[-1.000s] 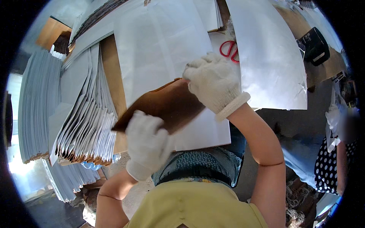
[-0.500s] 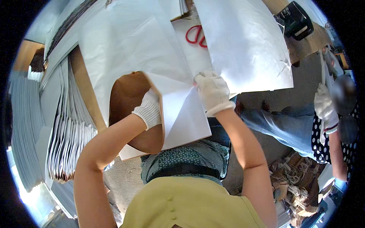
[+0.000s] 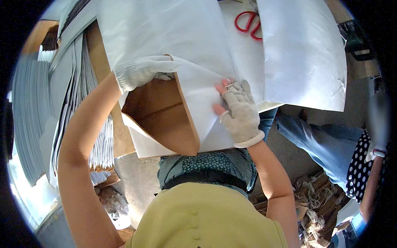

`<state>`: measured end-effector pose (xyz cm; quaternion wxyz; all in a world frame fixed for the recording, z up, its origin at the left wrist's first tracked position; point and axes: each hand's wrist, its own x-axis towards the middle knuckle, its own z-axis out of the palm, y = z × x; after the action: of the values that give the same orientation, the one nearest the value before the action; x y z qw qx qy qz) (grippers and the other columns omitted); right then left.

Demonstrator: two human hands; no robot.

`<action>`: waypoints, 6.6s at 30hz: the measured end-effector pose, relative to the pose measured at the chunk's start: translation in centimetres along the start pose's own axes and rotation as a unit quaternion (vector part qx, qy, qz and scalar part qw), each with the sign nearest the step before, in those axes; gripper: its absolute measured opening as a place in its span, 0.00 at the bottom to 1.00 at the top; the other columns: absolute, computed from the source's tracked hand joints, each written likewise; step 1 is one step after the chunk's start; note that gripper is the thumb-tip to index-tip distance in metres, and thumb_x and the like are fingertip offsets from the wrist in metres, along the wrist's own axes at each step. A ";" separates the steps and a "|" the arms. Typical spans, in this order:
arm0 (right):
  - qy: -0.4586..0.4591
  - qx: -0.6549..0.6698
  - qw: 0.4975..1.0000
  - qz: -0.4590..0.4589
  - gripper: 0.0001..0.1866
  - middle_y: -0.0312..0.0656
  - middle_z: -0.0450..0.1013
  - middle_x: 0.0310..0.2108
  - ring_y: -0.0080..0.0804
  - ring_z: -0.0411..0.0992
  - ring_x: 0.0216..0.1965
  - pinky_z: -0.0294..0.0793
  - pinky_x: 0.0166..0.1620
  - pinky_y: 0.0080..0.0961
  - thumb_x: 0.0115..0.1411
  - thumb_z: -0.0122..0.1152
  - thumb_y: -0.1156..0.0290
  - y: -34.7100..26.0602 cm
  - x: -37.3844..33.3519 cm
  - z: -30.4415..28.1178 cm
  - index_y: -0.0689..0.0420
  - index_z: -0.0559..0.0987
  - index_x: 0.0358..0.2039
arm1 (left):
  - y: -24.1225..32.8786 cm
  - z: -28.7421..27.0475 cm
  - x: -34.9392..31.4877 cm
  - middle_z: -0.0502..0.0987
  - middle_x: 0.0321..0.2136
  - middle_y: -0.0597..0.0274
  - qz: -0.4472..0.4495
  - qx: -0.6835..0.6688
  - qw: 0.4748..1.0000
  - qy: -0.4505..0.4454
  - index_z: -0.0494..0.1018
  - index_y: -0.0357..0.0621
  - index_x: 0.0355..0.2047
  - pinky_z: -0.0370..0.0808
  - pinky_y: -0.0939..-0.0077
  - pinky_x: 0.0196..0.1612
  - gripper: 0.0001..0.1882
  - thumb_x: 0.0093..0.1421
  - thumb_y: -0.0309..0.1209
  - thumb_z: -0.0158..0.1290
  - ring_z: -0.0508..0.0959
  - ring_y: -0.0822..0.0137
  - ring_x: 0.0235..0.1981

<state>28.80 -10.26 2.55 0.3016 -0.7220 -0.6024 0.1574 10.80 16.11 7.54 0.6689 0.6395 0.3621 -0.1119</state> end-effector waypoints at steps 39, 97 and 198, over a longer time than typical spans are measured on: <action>-0.087 -0.182 0.947 -0.251 0.37 0.52 0.62 0.69 0.51 0.56 0.72 0.50 0.75 0.47 0.62 0.60 0.54 -3.7 11.5 6.4 0.63 0.68 0.67 | -15.0 5.7 -9.6 0.75 0.56 0.50 0.204 0.300 0.778 0.512 0.70 0.47 0.63 0.71 0.60 0.63 0.21 0.71 0.33 0.46 0.73 0.50 0.59; -0.032 -0.127 0.987 -0.095 0.38 0.55 0.63 0.68 0.53 0.55 0.72 0.49 0.75 0.44 0.60 0.62 0.49 -2.5 2.9 2.3 0.64 0.72 0.62 | -10.8 9.2 -6.9 0.53 0.72 0.36 0.092 0.487 0.780 0.381 0.52 0.31 0.72 0.47 0.51 0.76 0.43 0.67 0.47 0.52 0.53 0.40 0.74; 0.015 0.062 0.993 0.099 0.16 0.55 0.77 0.47 0.52 0.75 0.50 0.75 0.54 0.39 0.61 0.57 0.78 0.7 3.2 -6.0 0.61 0.79 0.50 | -14.1 9.8 -9.7 0.65 0.67 0.41 0.121 0.476 0.752 0.439 0.62 0.32 0.68 0.51 0.46 0.74 0.42 0.61 0.50 0.55 0.61 0.40 0.70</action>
<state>33.59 -8.70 7.12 0.3378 -0.7603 -0.5125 0.2126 -1.39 1.69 1.95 0.0526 0.8925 0.4353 0.1056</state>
